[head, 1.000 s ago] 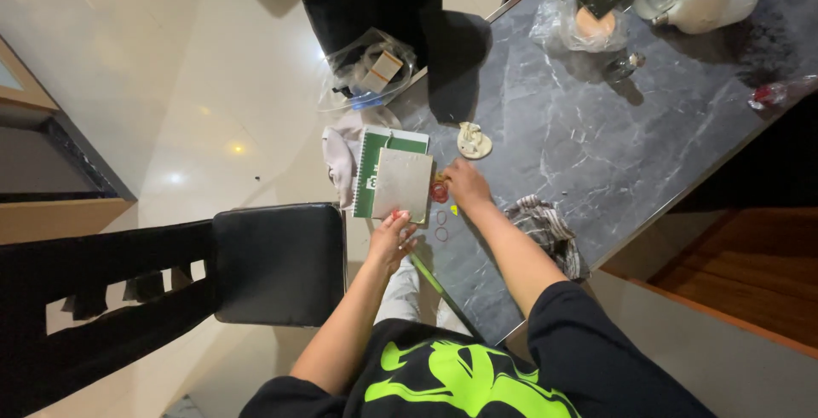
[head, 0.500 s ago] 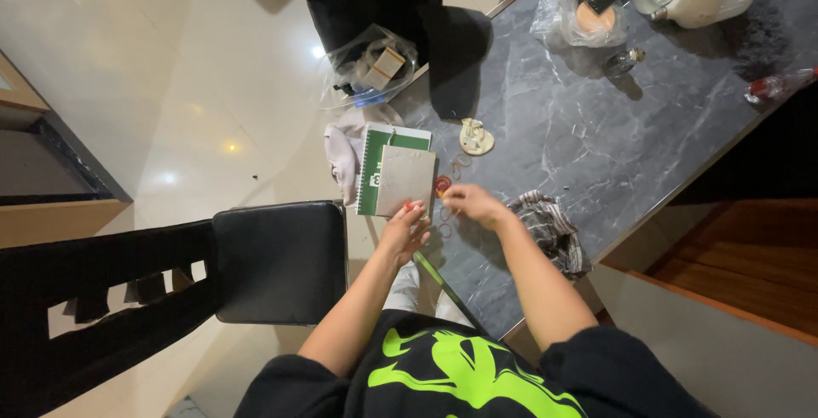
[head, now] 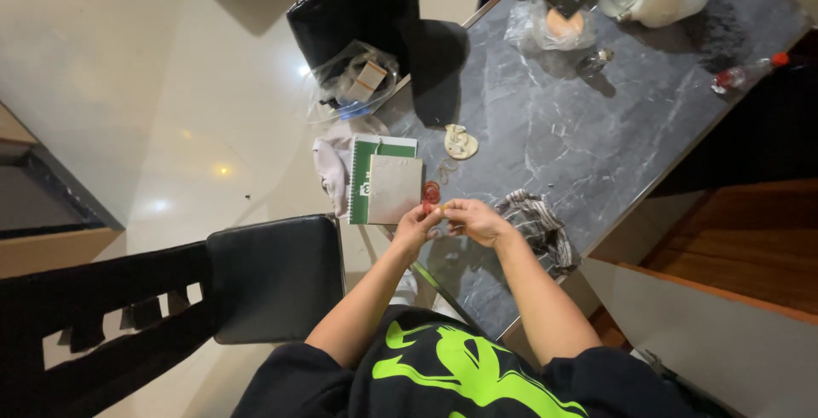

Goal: Organizing various household items and craft supplies on a table and placing them into a storage cabinet.

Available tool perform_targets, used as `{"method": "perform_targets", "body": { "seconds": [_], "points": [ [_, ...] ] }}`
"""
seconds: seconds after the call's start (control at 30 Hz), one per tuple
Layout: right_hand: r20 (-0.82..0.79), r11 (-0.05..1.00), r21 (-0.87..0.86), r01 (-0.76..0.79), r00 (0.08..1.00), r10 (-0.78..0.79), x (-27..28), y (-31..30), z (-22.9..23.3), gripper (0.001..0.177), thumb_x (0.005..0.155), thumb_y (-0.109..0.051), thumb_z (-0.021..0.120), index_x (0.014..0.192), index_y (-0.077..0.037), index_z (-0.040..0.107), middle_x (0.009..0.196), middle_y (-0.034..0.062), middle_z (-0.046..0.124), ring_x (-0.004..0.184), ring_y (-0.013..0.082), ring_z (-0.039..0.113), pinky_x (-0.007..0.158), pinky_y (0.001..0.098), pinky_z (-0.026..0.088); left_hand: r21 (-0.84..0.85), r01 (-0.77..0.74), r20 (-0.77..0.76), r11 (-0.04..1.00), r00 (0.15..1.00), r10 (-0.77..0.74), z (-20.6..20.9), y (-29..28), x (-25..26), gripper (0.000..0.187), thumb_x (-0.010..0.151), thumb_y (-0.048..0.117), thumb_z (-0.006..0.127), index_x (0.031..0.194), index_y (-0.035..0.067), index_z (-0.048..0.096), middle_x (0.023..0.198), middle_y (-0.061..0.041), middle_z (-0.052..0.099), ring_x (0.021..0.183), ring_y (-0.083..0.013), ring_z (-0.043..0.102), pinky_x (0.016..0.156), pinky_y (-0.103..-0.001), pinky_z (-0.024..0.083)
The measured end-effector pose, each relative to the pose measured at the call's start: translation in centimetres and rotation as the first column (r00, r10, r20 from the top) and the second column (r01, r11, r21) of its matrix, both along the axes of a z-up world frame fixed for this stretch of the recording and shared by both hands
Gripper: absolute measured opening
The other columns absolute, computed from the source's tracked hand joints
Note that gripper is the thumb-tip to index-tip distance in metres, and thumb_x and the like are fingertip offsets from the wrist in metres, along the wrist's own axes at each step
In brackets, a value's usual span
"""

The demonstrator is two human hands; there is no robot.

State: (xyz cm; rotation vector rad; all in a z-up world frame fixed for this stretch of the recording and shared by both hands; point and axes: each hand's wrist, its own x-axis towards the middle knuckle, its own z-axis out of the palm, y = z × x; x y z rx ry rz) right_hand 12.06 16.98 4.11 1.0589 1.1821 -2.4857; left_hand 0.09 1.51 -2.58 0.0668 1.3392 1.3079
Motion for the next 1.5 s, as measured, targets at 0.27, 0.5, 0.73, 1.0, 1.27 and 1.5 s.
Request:
{"method": "perform_targets", "body": {
  "seconds": [0.27, 0.5, 0.73, 1.0, 1.27, 1.5],
  "points": [
    [0.063, 0.971, 0.235, -0.052, 0.997, 0.039, 0.4, 0.0, -3.1, 0.014, 0.098, -0.023, 0.065, 0.097, -0.009, 0.068, 0.082, -0.0015, 0.068, 0.074, 0.0087, 0.062, 0.067, 0.0266, 0.051, -0.030, 0.278, 0.161, 0.960, 0.949, -0.270, 3.4, 0.1, -1.1, 0.029, 0.095, 0.038, 0.062, 0.115, 0.017, 0.068, 0.110, 0.006, 0.071, 0.102, -0.0045, 0.065, 0.075, -0.030, 0.057],
    [0.060, 0.590, 0.804, 0.072, 0.978, -0.201, -1.8, 2.7, -13.1, 0.018, 0.085, -0.017, 0.080, 0.101, -0.010, 0.080, 0.090, 0.0007, 0.078, 0.080, 0.0129, 0.070, 0.073, 0.0310, 0.055, -0.125, 0.170, -0.287, 0.977, 0.937, -0.200, -5.2, -1.6, -1.9, 0.018, 0.094, 0.023, 0.078, 0.095, 0.005, 0.076, 0.071, 0.011, 0.067, 0.064, -0.0058, 0.057, 0.060, -0.025, 0.046],
    [0.121, 0.182, 0.980, -0.081, 0.968, -0.222, -6.1, 2.9, -8.2, 0.026, 0.077, -0.015, 0.079, 0.103, -0.015, 0.078, 0.101, 0.0122, 0.069, 0.090, 0.0338, 0.068, 0.076, 0.0447, 0.055, -0.374, -0.037, 0.290, 0.927, 0.945, 0.155, 1.9, -2.0, -3.5, 0.013, 0.093, 0.029, 0.060, 0.102, 0.021, 0.064, 0.094, 0.005, 0.067, 0.082, -0.0165, 0.066, 0.065, -0.035, 0.050],
    [0.281, 0.099, 0.959, -0.267, 0.943, -0.180, -7.0, 3.3, -10.1, 0.006, 0.086, -0.016, 0.070, 0.089, -0.012, 0.071, 0.106, 0.0157, 0.065, 0.103, 0.0385, 0.063, 0.088, 0.0499, 0.051, -0.350, -0.113, 0.460, 0.930, 0.844, 0.276, 1.2, -2.1, -4.0, 0.017, 0.096, 0.035, 0.065, 0.107, 0.023, 0.059, 0.112, 0.004, 0.065, 0.103, -0.0199, 0.064, 0.085, -0.042, 0.050],
    [-0.009, 0.312, 0.950, 0.028, 0.998, -0.061, -4.7, 3.2, -7.6, 0.007, 0.092, -0.012, 0.064, 0.094, -0.006, 0.066, 0.096, 0.0142, 0.068, 0.093, 0.0297, 0.067, 0.085, 0.0395, 0.053, -0.271, -0.236, 0.446, 0.933, 0.829, 0.339, -0.5, -0.1, -4.0, 0.021, 0.098, 0.037, 0.064, 0.113, 0.023, 0.063, 0.110, 0.005, 0.066, 0.102, -0.0173, 0.063, 0.084, -0.038, 0.050],
    [-0.186, 0.691, 0.674, 0.263, 0.965, -0.186, -0.2, -0.5, -0.4, 0.016, 0.093, -0.007, 0.069, 0.107, -0.007, 0.060, 0.090, -0.0022, 0.063, 0.082, 0.0057, 0.062, 0.074, 0.0245, 0.053, -0.033, -0.179, 0.442, 0.983, 0.880, 0.175, -1.2, 2.3, -2.9, 0.022, 0.094, 0.029, 0.070, 0.116, 0.028, 0.067, 0.105, 0.008, 0.063, 0.093, -0.0119, 0.056, 0.077, -0.033, 0.047]
  ]
}}
